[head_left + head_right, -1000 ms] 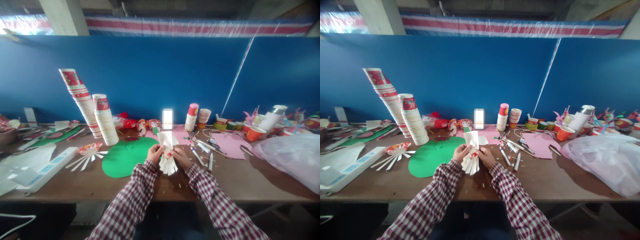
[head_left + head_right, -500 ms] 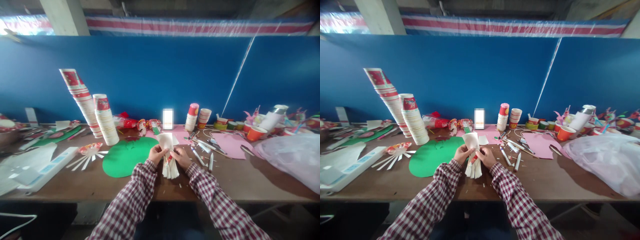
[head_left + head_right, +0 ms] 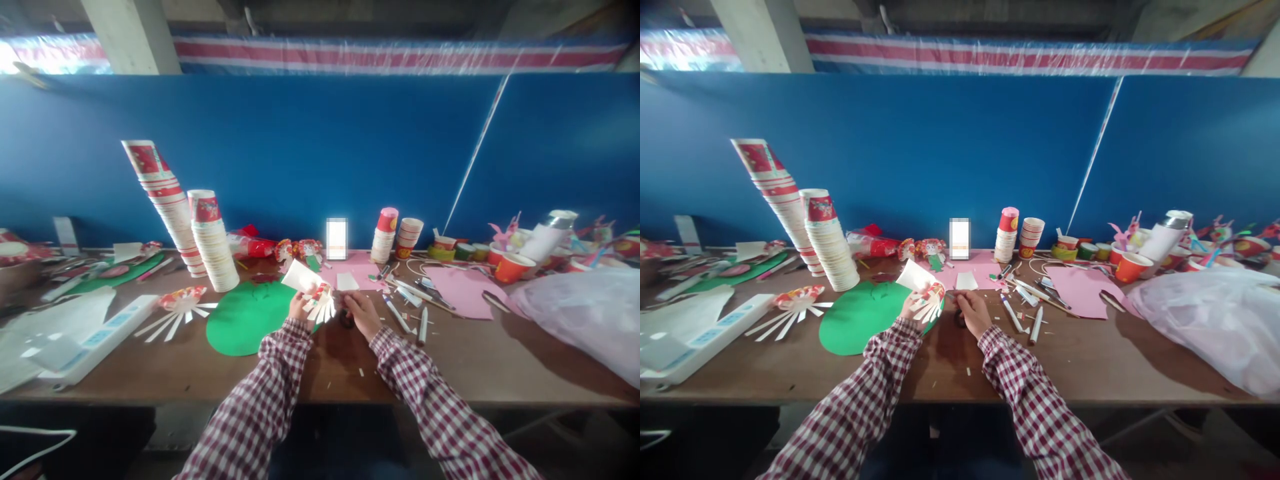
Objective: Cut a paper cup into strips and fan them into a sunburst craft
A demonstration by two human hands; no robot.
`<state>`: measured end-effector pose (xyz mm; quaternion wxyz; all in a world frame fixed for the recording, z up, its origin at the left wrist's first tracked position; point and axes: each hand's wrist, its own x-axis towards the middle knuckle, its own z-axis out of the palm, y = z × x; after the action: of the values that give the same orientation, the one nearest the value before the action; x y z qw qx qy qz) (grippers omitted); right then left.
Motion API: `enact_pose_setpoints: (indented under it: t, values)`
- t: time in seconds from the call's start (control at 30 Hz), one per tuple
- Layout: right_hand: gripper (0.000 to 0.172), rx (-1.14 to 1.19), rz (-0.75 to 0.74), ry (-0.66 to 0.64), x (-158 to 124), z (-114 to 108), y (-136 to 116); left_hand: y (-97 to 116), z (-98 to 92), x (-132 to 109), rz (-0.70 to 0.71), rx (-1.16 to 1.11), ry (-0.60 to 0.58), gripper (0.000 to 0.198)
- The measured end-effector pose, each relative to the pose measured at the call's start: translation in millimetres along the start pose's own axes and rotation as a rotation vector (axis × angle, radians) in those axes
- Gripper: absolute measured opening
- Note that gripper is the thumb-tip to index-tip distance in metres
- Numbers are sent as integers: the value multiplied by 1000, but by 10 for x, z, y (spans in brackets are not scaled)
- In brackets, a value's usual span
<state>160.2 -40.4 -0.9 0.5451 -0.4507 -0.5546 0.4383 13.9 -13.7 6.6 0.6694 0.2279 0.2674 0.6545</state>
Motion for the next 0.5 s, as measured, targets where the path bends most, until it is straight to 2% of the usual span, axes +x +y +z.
enact_pose_setpoints:
  t: [0.07, 0.17, 0.27, 0.37, 0.5]
  values:
    - [34, -2, -14, -53, -11, 8, -14, -23, 32, -22, 6, 68, 10, 29]
    - [35, 7, -40, -56, -42, -4, -92, -76, 62, -39, 38, 160, 15, 36]
    - [39, 23, -32, -92, -66, -36, -195, -125, 37, -31, 53, 225, -72, 39]
    - [35, -26, -13, -140, -67, -70, -243, -166, -19, -18, 41, 316, -180, 37]
    - [31, -22, 45, -138, -43, -87, -183, -192, -65, -13, 48, 400, -214, 35]
